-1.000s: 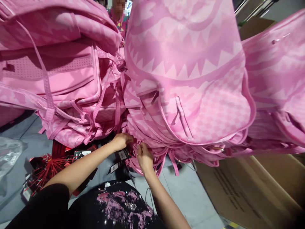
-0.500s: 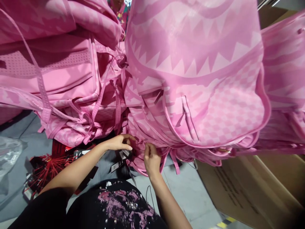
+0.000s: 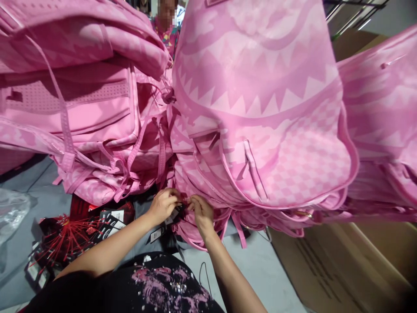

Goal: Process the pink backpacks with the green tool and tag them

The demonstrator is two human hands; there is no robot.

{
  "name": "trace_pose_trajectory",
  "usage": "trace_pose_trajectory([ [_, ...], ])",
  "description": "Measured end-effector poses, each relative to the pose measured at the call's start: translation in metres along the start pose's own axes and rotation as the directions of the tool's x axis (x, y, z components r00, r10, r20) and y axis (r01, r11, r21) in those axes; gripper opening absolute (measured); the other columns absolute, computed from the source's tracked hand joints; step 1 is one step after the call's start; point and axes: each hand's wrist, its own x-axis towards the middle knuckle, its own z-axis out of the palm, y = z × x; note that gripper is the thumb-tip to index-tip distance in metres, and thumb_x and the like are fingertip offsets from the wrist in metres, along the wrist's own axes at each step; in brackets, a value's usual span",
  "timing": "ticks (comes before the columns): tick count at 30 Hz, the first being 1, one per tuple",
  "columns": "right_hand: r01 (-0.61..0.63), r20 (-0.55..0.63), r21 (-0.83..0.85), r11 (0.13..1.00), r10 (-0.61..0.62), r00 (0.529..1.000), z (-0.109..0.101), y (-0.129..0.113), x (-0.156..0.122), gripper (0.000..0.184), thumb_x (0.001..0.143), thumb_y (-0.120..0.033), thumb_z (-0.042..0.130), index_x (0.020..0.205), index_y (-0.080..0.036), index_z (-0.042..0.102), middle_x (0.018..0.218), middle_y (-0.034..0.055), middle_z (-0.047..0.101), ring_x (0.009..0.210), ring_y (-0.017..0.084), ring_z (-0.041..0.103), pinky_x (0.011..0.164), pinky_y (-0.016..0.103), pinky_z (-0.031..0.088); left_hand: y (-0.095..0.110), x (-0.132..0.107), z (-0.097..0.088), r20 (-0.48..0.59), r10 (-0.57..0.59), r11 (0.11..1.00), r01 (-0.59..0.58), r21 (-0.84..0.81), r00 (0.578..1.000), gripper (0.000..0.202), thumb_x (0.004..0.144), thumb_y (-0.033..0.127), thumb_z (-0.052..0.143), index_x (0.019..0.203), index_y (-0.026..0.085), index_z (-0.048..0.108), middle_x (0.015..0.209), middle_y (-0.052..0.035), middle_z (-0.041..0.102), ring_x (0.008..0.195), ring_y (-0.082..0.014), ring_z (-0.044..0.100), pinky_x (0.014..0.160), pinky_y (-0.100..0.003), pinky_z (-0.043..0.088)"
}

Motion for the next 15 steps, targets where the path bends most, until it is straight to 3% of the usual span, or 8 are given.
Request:
trace_pose_trajectory([
  [3, 0.032, 0.076, -0.008, 0.999, -0.031, 0.997, -0.003, -0.003, 0.003, 0.031, 0.087, -0.036, 0.046, 0.096, -0.019, 0.07, 0.082, 0.0044, 0.069, 0.059, 0.014, 0.061, 0.066, 0.03, 0.053, 0.009, 0.003, -0.001, 0.039, 0.048, 0.999, -0.049, 0.02, 0.998, 0.013, 0.082, 0.024, 0.062, 0.086, 0.024, 0.075, 0.11, -0.0074, 0.07, 0.114, -0.0255, 0.054, 0.107, -0.047, 0.031],
  [5, 0.027, 0.111, -0.008, 1.0, -0.026, 0.994, -0.005, -0.005, 0.004, 0.03, 0.085, -0.036, 0.048, 0.094, -0.02, 0.071, 0.087, 0.0055, 0.069, 0.065, 0.015, 0.062, 0.068, 0.03, 0.053, 0.01, 0.005, 0.003, 0.094, 0.029, 0.999, -0.025, -0.04, 0.995, 0.013, 0.083, 0.027, 0.062, 0.086, 0.023, 0.075, 0.106, -0.0075, 0.072, 0.108, -0.0235, 0.058, 0.103, -0.044, 0.038],
  [8, -0.03, 0.159, 0.003, 1.0, 0.029, 0.987, -0.01, -0.008, 0.006, 0.028, 0.086, -0.038, 0.05, 0.088, -0.019, 0.071, 0.081, 0.0056, 0.07, 0.064, 0.016, 0.063, 0.058, 0.028, 0.052, 0.005, 0.01, 0.012, 0.159, -0.037, 0.989, 0.059, -0.134, 0.987, 0.018, 0.085, 0.028, 0.058, 0.085, 0.017, 0.072, 0.083, -0.0059, 0.074, 0.072, -0.0146, 0.064, 0.072, -0.028, 0.051],
  [11, -0.083, 0.238, 0.004, 0.997, 0.08, 0.968, -0.017, -0.012, 0.009, 0.031, 0.086, -0.041, 0.051, 0.084, -0.018, 0.07, 0.068, 0.0039, 0.068, 0.055, 0.016, 0.061, 0.046, 0.024, 0.046, -0.004, 0.013, 0.018, 0.198, -0.081, 0.981, 0.113, -0.156, 0.977, 0.02, 0.084, 0.027, 0.056, 0.087, 0.012, 0.07, 0.071, -0.0036, 0.072, 0.053, -0.0099, 0.058, 0.053, -0.021, 0.046],
  [15, -0.075, 0.34, -0.044, 0.996, 0.086, 0.937, -0.022, -0.019, 0.01, 0.023, 0.082, -0.035, 0.055, 0.085, -0.019, 0.072, 0.075, 0.0027, 0.071, 0.066, 0.016, 0.064, 0.058, 0.025, 0.05, -0.01, 0.012, 0.012, 0.26, -0.078, 0.987, 0.112, -0.117, 0.962, 0.014, 0.08, 0.023, 0.061, 0.082, 0.015, 0.072, 0.077, -0.0027, 0.074, 0.069, -0.012, 0.066, 0.065, -0.021, 0.049],
])
